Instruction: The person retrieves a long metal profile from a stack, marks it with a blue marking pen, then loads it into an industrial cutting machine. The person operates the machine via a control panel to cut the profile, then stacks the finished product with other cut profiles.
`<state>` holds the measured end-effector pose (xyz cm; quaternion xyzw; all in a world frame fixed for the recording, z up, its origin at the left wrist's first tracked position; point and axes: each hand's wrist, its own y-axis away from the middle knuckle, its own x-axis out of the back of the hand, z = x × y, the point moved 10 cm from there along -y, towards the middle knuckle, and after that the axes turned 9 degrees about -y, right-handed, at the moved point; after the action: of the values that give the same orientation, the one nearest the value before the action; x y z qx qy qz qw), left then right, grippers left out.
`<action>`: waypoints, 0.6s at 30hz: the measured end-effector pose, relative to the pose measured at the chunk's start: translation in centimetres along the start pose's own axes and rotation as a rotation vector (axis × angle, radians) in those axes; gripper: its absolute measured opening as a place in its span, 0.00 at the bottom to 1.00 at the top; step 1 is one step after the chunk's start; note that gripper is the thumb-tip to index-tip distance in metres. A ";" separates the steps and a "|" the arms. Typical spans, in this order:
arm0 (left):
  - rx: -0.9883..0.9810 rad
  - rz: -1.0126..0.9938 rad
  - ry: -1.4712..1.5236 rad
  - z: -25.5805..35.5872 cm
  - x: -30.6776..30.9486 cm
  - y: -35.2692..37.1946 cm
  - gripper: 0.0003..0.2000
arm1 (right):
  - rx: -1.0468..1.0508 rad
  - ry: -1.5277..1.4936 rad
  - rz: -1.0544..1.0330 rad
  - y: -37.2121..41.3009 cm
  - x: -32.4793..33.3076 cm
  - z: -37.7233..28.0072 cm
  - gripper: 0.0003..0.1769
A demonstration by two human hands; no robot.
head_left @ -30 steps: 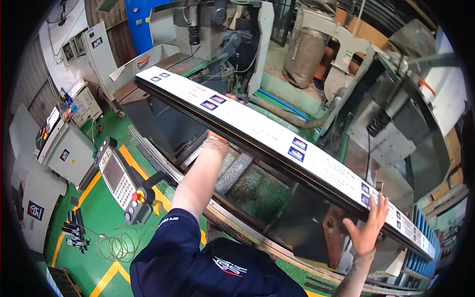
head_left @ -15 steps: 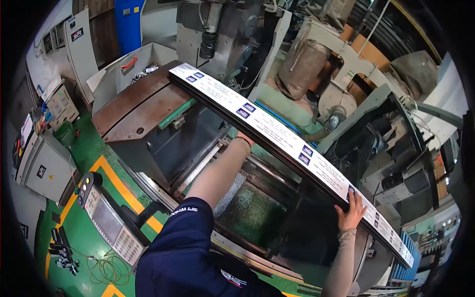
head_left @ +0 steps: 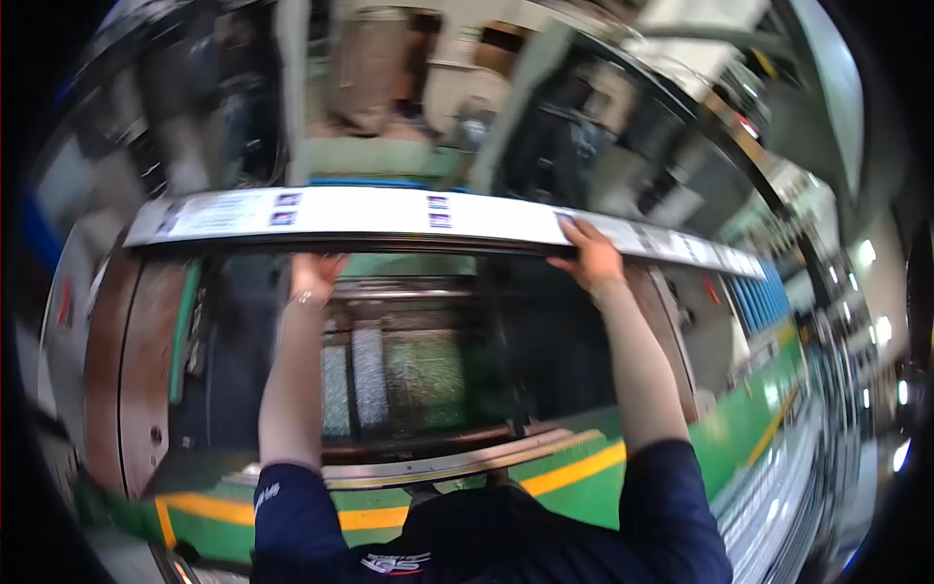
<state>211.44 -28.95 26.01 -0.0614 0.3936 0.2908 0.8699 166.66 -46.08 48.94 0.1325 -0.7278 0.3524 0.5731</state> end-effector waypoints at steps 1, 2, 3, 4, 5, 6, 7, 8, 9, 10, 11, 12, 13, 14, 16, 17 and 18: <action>0.032 -0.012 -0.026 -0.8 -0.6 2.2 0.20 | -0.005 0.015 -0.031 -0.3 -0.1 0.4 0.44; 0.142 -0.017 -0.051 -2.8 0.2 3.9 0.20 | -0.002 0.037 -0.030 -0.8 -0.9 1.0 0.45; 0.241 -0.007 -0.077 -4.8 1.7 6.0 0.19 | 0.017 0.050 -0.035 -1.1 -1.8 1.6 0.46; 0.269 0.000 -0.094 -6.6 3.3 8.1 0.19 | 0.001 0.073 -0.046 -1.3 -2.1 1.7 0.47; 0.291 0.014 -0.109 -8.8 5.4 10.1 0.20 | -0.007 0.091 -0.059 -1.5 -2.4 1.7 0.47; 0.319 -0.003 -0.055 -11.7 7.5 11.8 0.20 | 0.010 0.098 -0.053 -1.6 -2.6 1.9 0.46; 0.345 -0.019 0.000 -14.1 9.5 13.6 0.20 | 0.026 0.077 -0.044 -1.7 -2.6 1.9 0.46; 0.406 0.117 0.009 -16.2 11.6 16.5 0.20 | 0.041 0.056 -0.036 -1.7 -2.8 2.0 0.47; 0.470 0.247 0.019 -18.6 12.9 19.5 0.20 | 0.050 0.041 -0.028 -1.5 -2.5 2.2 0.47; 0.536 0.258 0.101 -21.8 14.0 22.0 0.20 | 0.015 0.079 0.034 -1.1 -1.7 2.2 0.47; 0.603 0.272 0.184 -25.3 15.2 24.3 0.20 | -0.020 0.116 0.094 -0.5 -1.0 1.6 0.47; 0.677 0.122 0.258 -28.8 14.9 26.5 0.21 | -0.053 0.154 0.151 0.4 -0.4 0.8 0.47; 0.747 -0.027 0.333 -31.3 13.6 29.0 0.22 | 0.042 0.090 0.343 2.2 1.0 -1.4 0.43; 0.799 0.079 0.179 -32.9 13.2 32.2 0.20 | 0.070 -0.013 0.381 4.0 0.5 -3.0 0.36; 0.900 0.172 0.020 -35.2 10.6 37.7 0.18 | 0.271 -0.247 0.330 9.2 -0.6 -9.5 0.26; 0.963 0.156 0.010 -36.9 9.8 40.0 0.18 | 0.286 -0.370 0.176 12.6 -3.3 -11.6 0.21; 0.977 0.151 -0.188 -37.4 8.8 41.8 0.18 | 0.190 -0.417 -0.178 17.3 -10.8 -11.4 0.17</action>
<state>168.56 -3.10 -0.78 0.4082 0.4069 0.1391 0.8052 168.14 -28.41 33.72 0.3192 -0.7796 0.3325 0.4241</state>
